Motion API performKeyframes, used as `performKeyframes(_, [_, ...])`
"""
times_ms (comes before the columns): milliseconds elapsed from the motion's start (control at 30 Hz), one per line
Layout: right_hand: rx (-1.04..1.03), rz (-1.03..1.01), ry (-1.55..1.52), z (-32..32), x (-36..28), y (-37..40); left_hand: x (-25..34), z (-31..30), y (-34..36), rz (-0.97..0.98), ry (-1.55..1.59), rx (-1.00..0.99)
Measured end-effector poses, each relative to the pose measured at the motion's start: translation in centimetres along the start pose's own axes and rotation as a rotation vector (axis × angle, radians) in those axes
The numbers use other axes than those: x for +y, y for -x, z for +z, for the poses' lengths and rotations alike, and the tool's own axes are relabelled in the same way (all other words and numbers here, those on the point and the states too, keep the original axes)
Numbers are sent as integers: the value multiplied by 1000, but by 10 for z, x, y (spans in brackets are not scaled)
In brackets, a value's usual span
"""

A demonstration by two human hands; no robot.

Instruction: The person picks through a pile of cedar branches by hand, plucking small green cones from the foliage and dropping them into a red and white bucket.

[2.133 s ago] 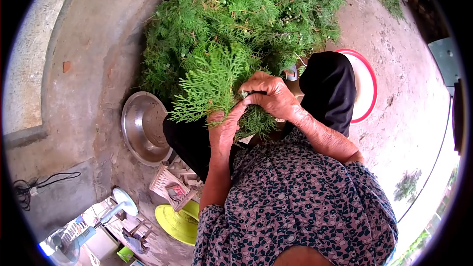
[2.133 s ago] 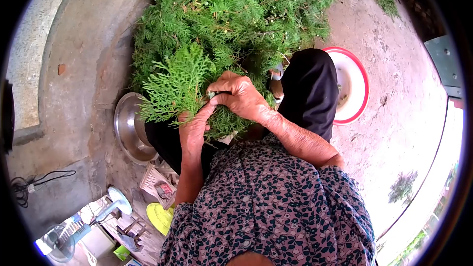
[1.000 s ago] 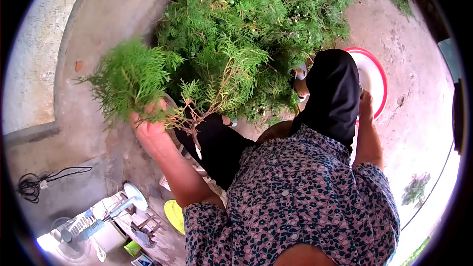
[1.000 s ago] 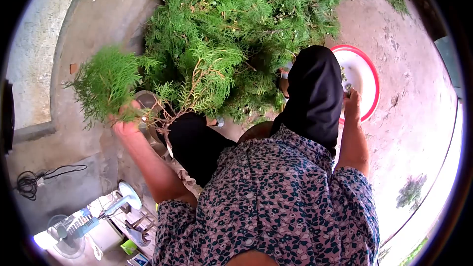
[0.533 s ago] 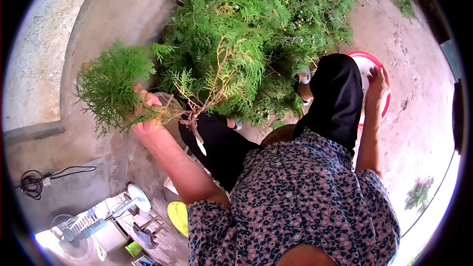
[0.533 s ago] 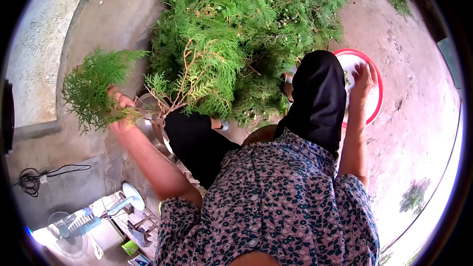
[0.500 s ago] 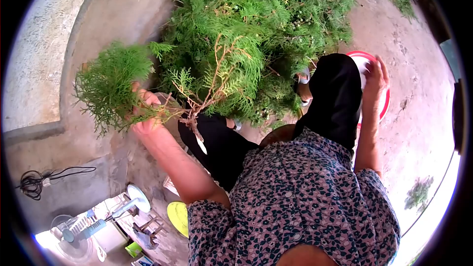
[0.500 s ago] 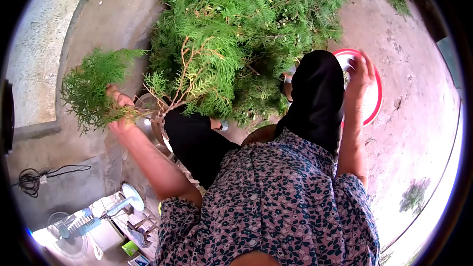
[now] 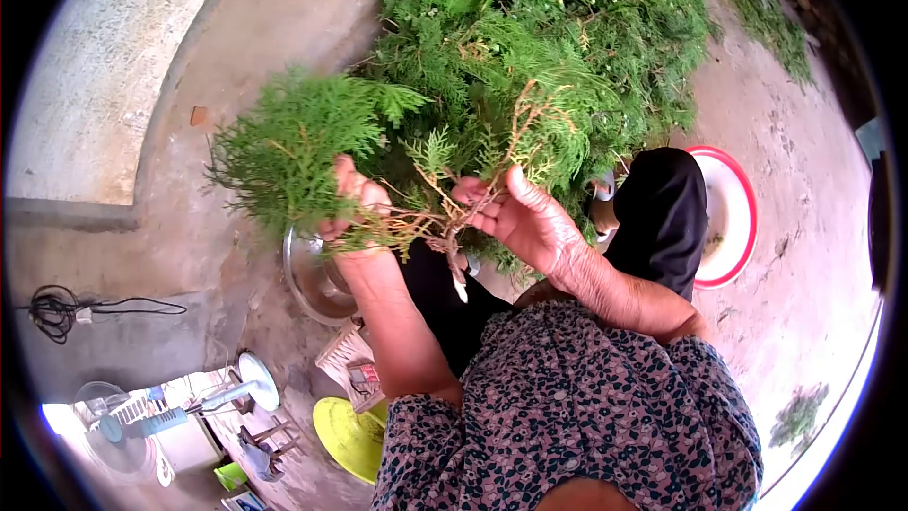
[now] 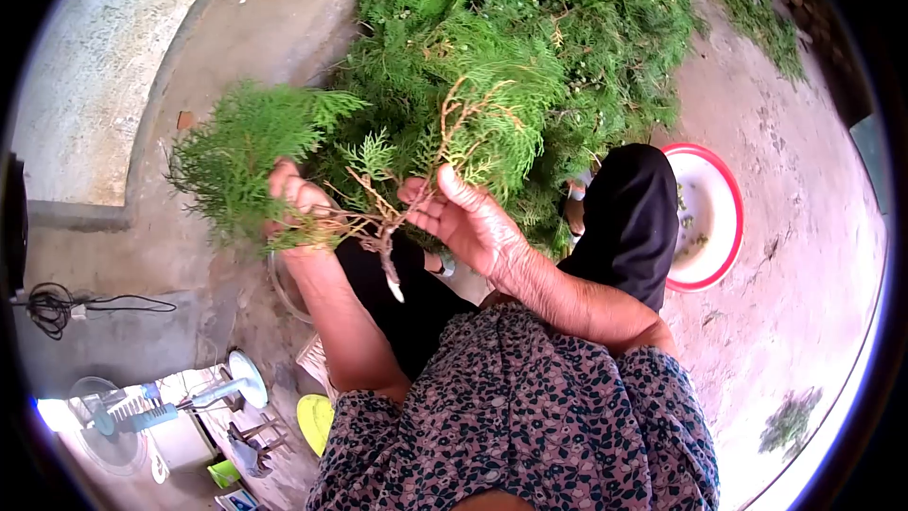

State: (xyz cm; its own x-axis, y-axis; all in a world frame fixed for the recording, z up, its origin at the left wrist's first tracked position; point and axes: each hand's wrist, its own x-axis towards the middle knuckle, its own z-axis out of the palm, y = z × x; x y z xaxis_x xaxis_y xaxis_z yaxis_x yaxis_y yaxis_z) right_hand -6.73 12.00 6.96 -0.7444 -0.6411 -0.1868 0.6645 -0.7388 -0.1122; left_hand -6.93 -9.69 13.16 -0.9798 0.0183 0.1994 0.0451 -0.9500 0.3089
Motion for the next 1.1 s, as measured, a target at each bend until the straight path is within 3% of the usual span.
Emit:
performKeyframes(100, [87, -40, 49, 0, -7, -7, -7, -11, 5, -130, -175, -21])
performKeyframes(133, [94, -76, 87, 1, -10, -7, -4, -22, 12, -79, -100, 79])
performKeyframes(233, [102, -169, 236, 1, -14, -9, -5, -40, 14, -172, -23, 53])
performKeyframes(300, [160, -261, 395, -3, -13, -10, -22, -40, 15, 41, -10, 329])
performKeyframes(333, [207, -317, 478, -7, -12, -14, -30, -41, 13, 29, -3, 321])
performKeyframes(400, [107, -452, 676, -12, -14, -17, -39, -46, 14, 168, -229, 684])
performKeyframes(433, [128, -470, 812, -15, -15, -17, -32, -83, 26, 135, -171, 622])
performKeyframes(467, [138, -514, 936, -19, -15, -18, -45, -66, 25, 163, -150, 666])
performKeyframes(533, [223, -539, 1289, -27, -17, -13, -50, -90, 30, 75, -243, 715])
performKeyframes(567, [221, -543, 1292, -38, -15, -14, -52, -106, 35, 98, -230, 917])
performKeyframes(600, [201, -795, 1537, -58, -10, -18, -61, -106, 33, 85, -460, 987])
performKeyframes(633, [173, -1057, 1772, -71, -8, -21, -68, -100, 31, 137, -409, 1062])
performKeyframes(700, [153, -1106, 1844, -80, -9, -21, -78, -83, 30, 200, -346, 1154])
performKeyframes(800, [253, -1243, 1943, -99, -3, -21, -75, -135, 54, 81, -456, 1001])
performKeyframes(867, [243, -597, 1386, -120, -10, -25, -61, -161, 75, 104, -365, 962])
performKeyframes(900, [274, -852, 1925, -131, -12, -21, -44, -161, 83, -164, -651, 588])
performKeyframes(933, [285, -853, 1927, -142, -14, -20, -30, -161, 90, -421, -905, 183])
performKeyframes(1000, [353, -1147, 2249, -161, -18, -24, -18, -137, 94, -710, -2578, -99])
performKeyframes(1033, [356, -1145, 2250, -172, -18, -24, -25, -93, 69, -1304, -2393, 23])
performKeyframes(1067, [337, -1138, 2144, -184, -19, -25, -26, -89, 73, -1303, -2393, 23])
performKeyframes(1100, [318, -1129, 2037, -191, -20, -25, -26, -86, 81, -909, -2363, 144])
